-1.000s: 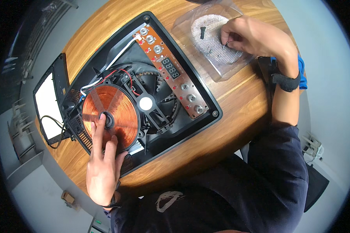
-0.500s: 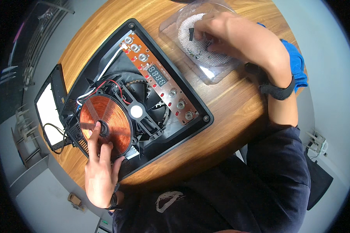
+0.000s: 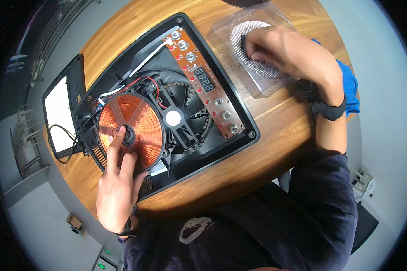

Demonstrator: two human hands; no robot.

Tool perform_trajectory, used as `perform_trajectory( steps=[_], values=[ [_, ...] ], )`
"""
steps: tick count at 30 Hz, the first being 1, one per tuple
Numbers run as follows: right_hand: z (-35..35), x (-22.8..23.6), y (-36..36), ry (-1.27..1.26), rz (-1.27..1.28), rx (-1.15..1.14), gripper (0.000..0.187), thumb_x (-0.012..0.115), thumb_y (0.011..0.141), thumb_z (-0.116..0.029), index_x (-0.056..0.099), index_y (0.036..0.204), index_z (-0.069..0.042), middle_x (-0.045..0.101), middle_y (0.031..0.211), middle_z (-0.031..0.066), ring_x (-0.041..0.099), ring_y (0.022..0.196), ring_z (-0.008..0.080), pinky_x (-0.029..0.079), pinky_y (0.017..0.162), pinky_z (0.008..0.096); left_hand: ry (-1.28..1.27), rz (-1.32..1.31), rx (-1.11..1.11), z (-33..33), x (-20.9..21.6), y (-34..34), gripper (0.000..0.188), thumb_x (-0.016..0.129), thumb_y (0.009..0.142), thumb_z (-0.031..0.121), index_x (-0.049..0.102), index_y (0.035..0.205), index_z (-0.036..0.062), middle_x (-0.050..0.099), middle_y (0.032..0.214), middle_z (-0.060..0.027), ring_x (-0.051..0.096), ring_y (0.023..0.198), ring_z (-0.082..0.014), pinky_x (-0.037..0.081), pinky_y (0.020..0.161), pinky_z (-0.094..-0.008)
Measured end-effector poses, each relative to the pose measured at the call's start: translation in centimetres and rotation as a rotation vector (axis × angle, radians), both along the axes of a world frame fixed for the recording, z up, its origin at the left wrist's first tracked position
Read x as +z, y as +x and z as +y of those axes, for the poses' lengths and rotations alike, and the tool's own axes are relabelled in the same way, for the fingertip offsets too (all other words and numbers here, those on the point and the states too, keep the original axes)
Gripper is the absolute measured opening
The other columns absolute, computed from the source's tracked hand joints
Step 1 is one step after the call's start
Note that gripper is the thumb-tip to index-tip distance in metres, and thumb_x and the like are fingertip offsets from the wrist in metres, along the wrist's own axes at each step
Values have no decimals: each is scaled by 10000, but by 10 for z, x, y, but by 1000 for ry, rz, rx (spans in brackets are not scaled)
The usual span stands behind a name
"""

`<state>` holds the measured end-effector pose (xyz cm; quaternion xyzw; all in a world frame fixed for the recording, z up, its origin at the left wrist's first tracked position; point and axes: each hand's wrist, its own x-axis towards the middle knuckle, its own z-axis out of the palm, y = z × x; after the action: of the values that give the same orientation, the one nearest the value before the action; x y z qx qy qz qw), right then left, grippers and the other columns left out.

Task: The person assembles an induction cooktop by hand. They place the copper coil onto the internal frame, secure it with screws using a screwdriver, and then attach the glass control panel to the top. The person presses the buttons on the control panel to test the device.

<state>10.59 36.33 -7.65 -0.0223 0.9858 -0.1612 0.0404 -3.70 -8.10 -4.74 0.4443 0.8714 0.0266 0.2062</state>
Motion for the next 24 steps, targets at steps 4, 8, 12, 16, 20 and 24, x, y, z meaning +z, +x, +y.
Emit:
perform_trajectory(
  steps=[4,8,12,16,20,24],
  values=[
    [9,10,-2,-146,82,-12,140,808,1035,-64,718,1127,-8,733,939,133,716,854,291,614,851,389,14,1,-6,3,0,-2,519,959,822,85,670,1248,20,460,1807,-107,768,1227,-470,688,944,-531],
    [4,21,-10,-187,135,-43,179,824,1039,-70,776,1200,-9,752,1017,78,731,924,203,617,884,363,56,15,-49,3,2,-5,492,949,836,108,673,1237,38,486,1788,-85,785,1151,-449,684,888,-522],
    [-5,26,-17,-173,209,17,157,838,1034,-78,789,1156,8,756,1055,83,735,960,191,619,894,353,129,-11,-83,0,7,-10,467,928,872,160,663,1241,47,519,1764,-68,791,1131,-433,681,859,-516],
    [-23,25,-21,-301,249,3,173,859,1014,-70,780,1133,27,754,1053,94,735,964,217,609,881,365,200,-38,-87,-4,4,-15,412,903,922,204,692,1231,30,571,1729,-85,763,1232,-433,665,926,-515],
    [-41,33,-24,-225,250,65,180,885,962,-32,757,1069,33,757,1042,99,739,984,247,592,891,380,272,-4,-131,-9,3,-22,323,849,992,246,728,1211,42,615,1689,-92,754,1236,-438,641,941,-525],
    [-66,35,-27,-205,259,135,171,893,947,-23,747,1021,23,757,1030,124,743,983,290,589,889,399,356,-3,-144,-11,3,-27,283,835,1002,241,738,1181,44,647,1635,-124,753,1191,-441,632,961,-517]
  ],
)
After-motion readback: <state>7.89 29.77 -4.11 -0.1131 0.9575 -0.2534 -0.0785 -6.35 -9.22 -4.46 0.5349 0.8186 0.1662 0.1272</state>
